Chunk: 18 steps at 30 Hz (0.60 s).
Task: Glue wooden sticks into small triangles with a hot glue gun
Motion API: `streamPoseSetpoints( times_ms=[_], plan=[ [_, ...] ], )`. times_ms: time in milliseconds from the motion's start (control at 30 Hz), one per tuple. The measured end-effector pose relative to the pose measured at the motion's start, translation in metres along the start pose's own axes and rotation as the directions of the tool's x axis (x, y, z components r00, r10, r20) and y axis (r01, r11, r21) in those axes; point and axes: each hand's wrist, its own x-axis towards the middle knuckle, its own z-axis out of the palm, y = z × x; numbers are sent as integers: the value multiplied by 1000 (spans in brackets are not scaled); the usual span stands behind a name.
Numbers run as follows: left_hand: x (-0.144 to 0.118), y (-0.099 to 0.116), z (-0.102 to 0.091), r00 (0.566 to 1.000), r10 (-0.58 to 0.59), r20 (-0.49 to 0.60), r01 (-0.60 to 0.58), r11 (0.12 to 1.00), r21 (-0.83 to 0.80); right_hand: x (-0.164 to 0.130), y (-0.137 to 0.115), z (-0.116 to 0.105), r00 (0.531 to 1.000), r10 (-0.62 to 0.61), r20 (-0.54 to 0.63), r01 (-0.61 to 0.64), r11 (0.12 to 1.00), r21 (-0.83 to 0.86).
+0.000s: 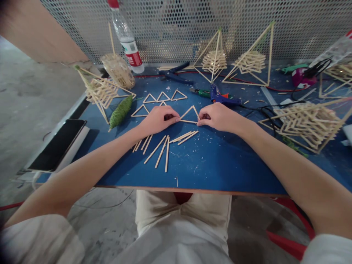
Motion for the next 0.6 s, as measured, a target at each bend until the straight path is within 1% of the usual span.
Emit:
streamPoseSetpoints(
  times_ms=[267, 433, 600],
  plan=[
    [1, -1, 3, 1000, 3, 19, -4, 999, 48, 1, 1, 1, 999, -31, -9, 31, 999, 7],
    [1, 0, 3, 1000, 8, 11, -9, 999, 41, 1, 2, 1, 1000, -6, -5, 6, 1000, 3],
    [1, 0, 3, 1000, 16, 8, -17, 999, 33, 1, 2, 1, 1000, -19, -2, 19, 1000, 8]
  ],
)
